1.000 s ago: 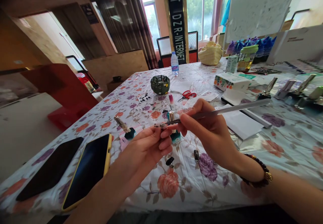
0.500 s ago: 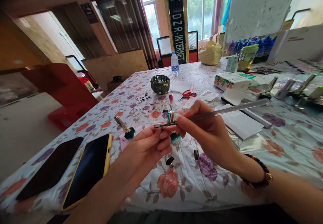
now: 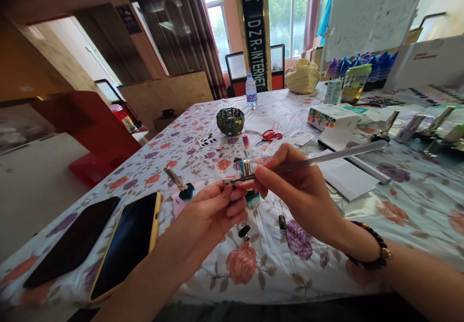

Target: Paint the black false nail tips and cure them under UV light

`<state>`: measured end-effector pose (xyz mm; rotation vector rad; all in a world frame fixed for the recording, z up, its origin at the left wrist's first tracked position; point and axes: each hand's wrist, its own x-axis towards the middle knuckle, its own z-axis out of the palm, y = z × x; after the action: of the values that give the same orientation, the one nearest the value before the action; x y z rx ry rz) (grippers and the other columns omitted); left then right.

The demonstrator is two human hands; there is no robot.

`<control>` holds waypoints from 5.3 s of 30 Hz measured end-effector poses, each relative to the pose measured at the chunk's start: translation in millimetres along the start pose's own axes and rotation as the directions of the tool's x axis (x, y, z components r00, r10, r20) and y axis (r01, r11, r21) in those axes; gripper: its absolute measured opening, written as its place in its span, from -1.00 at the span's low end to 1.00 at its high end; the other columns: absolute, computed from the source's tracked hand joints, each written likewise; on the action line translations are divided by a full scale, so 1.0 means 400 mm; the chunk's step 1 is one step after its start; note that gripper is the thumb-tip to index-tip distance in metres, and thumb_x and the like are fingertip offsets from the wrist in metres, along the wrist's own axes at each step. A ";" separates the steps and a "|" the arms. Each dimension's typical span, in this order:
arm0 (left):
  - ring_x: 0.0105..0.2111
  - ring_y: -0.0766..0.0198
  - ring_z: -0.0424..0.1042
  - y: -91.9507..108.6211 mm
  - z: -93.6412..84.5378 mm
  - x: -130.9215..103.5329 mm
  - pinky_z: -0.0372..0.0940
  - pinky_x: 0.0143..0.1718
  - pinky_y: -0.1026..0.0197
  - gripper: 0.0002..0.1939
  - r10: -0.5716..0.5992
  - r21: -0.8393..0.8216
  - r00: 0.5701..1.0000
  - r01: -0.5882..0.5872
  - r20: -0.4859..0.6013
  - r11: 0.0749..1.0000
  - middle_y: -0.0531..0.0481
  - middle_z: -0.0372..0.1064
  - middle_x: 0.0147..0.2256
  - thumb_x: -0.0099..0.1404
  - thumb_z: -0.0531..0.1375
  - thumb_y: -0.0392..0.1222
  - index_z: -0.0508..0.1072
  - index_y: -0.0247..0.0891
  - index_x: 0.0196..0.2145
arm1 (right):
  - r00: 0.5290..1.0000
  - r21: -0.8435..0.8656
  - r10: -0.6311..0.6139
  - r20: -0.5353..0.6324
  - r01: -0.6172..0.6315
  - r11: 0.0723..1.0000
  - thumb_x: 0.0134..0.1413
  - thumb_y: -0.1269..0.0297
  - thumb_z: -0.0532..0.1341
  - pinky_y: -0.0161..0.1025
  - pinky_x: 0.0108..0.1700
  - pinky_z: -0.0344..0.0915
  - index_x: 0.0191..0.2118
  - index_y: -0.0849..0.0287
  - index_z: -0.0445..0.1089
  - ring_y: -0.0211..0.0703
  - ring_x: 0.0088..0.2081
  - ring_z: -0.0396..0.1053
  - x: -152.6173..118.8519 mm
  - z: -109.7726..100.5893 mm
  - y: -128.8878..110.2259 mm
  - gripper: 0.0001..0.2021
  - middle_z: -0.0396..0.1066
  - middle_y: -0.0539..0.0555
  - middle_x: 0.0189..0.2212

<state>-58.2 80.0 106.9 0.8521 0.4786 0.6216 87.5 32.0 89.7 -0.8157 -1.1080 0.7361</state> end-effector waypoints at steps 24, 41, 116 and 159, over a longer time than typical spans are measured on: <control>-0.56 0.49 0.12 0.025 -0.015 0.007 0.11 -0.52 0.40 -0.87 0.121 -0.008 0.992 -0.121 -0.020 0.993 0.04 0.14 -0.48 0.17 0.04 -0.47 0.25 -0.36 -0.49 | 0.995 -0.742 -0.084 -0.057 0.014 0.670 -0.02 0.12 0.19 -0.33 -0.61 -0.05 -0.57 0.16 0.20 -0.37 -0.67 0.08 0.200 -0.220 -0.020 -0.73 0.21 -0.07 -0.72; -0.58 0.50 0.09 0.026 -0.011 0.009 0.09 -0.55 0.41 -0.84 0.106 -0.034 0.994 -0.108 -0.037 0.994 0.06 0.12 -0.49 0.17 0.01 -0.48 0.20 -0.34 -0.52 | 0.995 -0.963 0.047 0.085 0.070 0.259 0.00 0.15 0.09 -0.36 -0.56 -0.03 -0.66 0.18 0.16 -0.35 -0.67 0.13 0.300 -0.265 0.109 -0.68 0.24 -0.05 -0.75; -0.58 0.48 0.09 0.017 -0.007 0.011 0.07 -0.54 0.39 -0.87 0.098 -0.008 0.994 -0.098 -0.040 0.995 0.06 0.12 -0.49 0.17 0.05 -0.45 0.22 -0.32 -0.50 | 0.955 -0.903 0.252 -0.154 -0.240 0.356 0.14 0.16 0.07 -0.30 -0.39 0.33 -0.21 0.28 0.32 -0.33 -0.43 0.34 0.323 -0.379 0.151 -0.74 0.36 0.02 -0.36; -0.57 0.48 0.10 0.013 -0.015 0.013 0.08 -0.52 0.37 -0.86 0.098 0.008 0.995 -0.098 -0.034 0.995 0.05 0.12 -0.47 0.17 0.03 -0.46 0.19 -0.32 -0.50 | 0.938 -0.940 0.331 -0.102 -0.200 0.278 0.15 0.16 0.07 -0.25 -0.32 0.34 -0.20 0.26 0.32 -0.27 -0.35 0.35 0.272 -0.374 0.185 -0.74 0.36 0.04 -0.30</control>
<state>-59.8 89.3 107.2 0.8763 0.4723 0.7260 253.1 132.5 42.6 -2.0687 -1.5325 0.3110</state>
